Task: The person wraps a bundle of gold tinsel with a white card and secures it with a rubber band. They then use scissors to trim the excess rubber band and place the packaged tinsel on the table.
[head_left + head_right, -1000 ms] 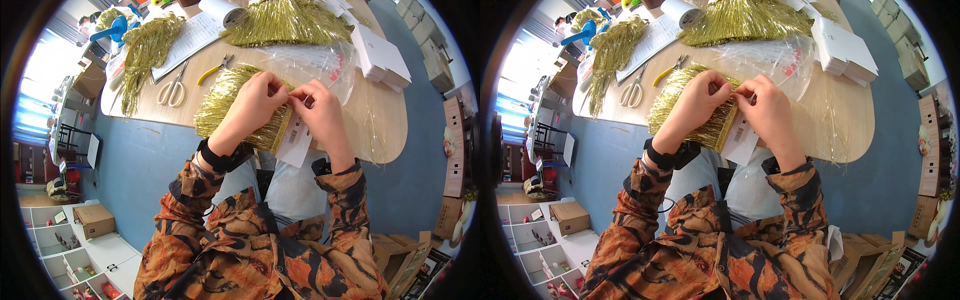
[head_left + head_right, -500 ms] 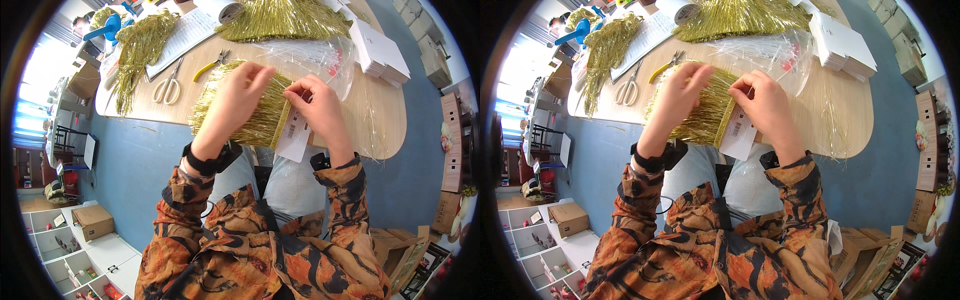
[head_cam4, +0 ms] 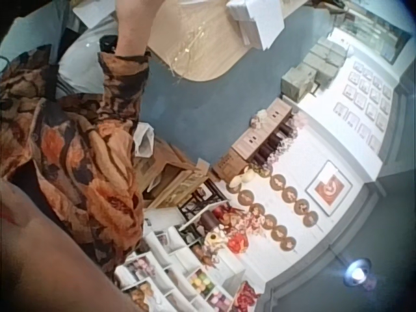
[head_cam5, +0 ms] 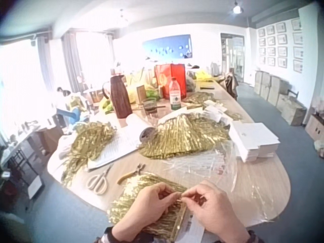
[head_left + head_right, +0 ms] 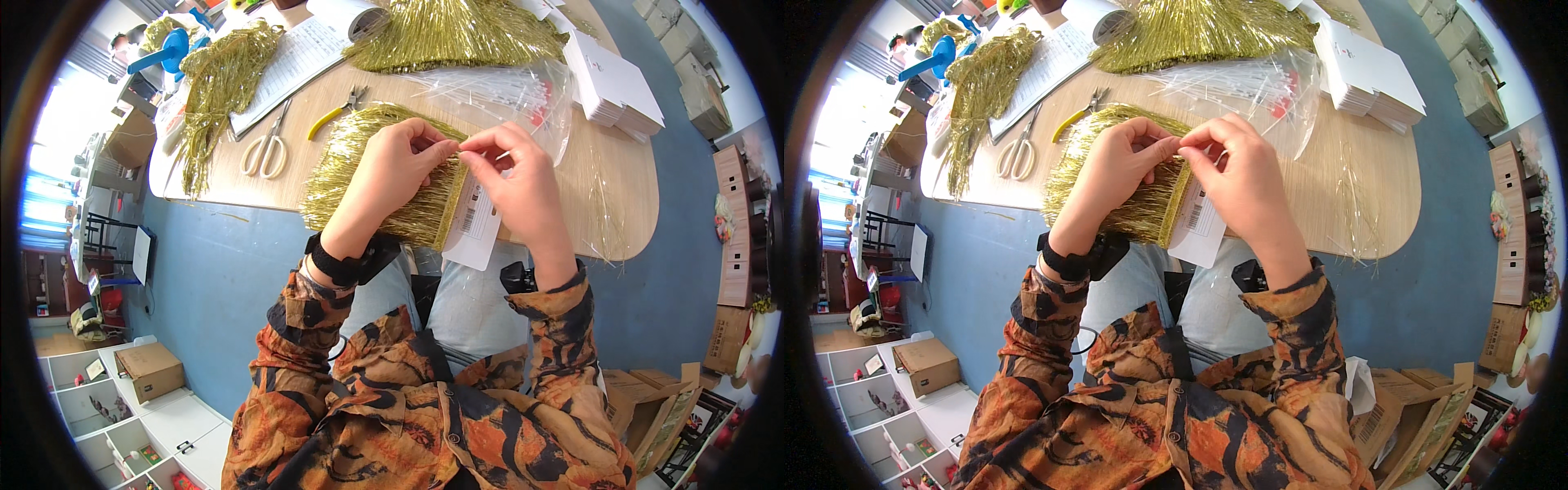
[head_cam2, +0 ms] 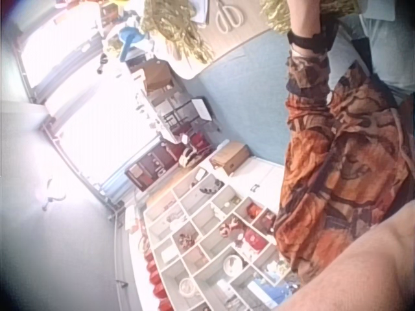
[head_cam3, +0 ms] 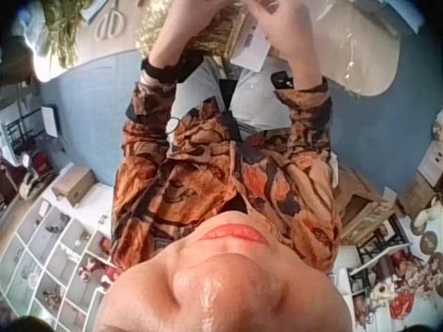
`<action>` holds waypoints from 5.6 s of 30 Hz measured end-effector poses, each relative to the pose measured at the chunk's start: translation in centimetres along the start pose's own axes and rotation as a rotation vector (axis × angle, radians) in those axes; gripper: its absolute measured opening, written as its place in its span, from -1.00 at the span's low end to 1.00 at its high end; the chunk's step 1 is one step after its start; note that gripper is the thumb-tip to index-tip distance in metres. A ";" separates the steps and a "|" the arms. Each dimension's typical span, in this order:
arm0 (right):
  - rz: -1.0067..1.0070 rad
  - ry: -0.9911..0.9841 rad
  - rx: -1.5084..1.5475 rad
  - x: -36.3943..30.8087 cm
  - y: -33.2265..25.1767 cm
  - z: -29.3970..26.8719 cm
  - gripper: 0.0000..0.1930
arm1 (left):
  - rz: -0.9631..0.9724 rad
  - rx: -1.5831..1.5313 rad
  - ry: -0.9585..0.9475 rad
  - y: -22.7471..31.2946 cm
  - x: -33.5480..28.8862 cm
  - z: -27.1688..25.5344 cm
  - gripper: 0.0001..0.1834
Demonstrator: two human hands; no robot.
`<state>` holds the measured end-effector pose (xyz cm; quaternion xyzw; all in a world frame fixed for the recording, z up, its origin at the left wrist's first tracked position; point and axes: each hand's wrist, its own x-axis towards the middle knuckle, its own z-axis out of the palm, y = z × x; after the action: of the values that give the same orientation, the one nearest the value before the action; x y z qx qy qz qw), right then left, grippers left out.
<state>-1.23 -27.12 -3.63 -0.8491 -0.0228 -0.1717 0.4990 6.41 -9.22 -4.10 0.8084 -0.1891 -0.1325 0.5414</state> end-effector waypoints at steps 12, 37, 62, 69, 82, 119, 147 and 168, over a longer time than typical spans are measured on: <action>0.139 -0.099 0.140 0.7 0.5 1.3 -0.75 | -0.040 -0.019 0.026 0.1 -0.5 -0.4 -0.72; 0.207 -0.029 0.065 0.9 1.1 1.9 -0.89 | 0.212 -0.054 -0.195 -0.3 0.4 -3.3 -0.80; 0.248 -0.039 0.116 0.5 1.9 1.6 -0.86 | 0.453 0.030 -0.497 0.9 5.3 -3.8 -0.92; 0.205 -0.051 0.100 0.7 1.4 1.9 -0.85 | 0.159 -0.414 -0.698 -1.4 6.3 -2.4 -0.87; 0.280 -0.066 -0.091 1.1 -0.1 2.0 -0.80 | 0.361 0.127 -0.448 -0.6 4.8 -1.6 -0.70; 0.246 0.336 0.895 -5.9 0.4 0.3 -0.46 | 0.138 0.335 -0.037 2.8 -3.5 0.8 -0.55; 0.137 -0.052 0.855 -10.6 -9.2 2.3 -0.66 | 0.119 -0.494 0.005 4.7 -15.8 -2.5 -0.62; 0.207 0.000 0.932 -14.9 -8.2 -1.7 -0.49 | 0.042 -0.693 -0.221 6.8 -18.9 1.2 -0.27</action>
<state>-17.45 -22.49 -0.62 -0.5325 -0.0129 -0.0925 0.8413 -12.06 -4.05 1.92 0.5535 -0.2070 -0.2642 0.7622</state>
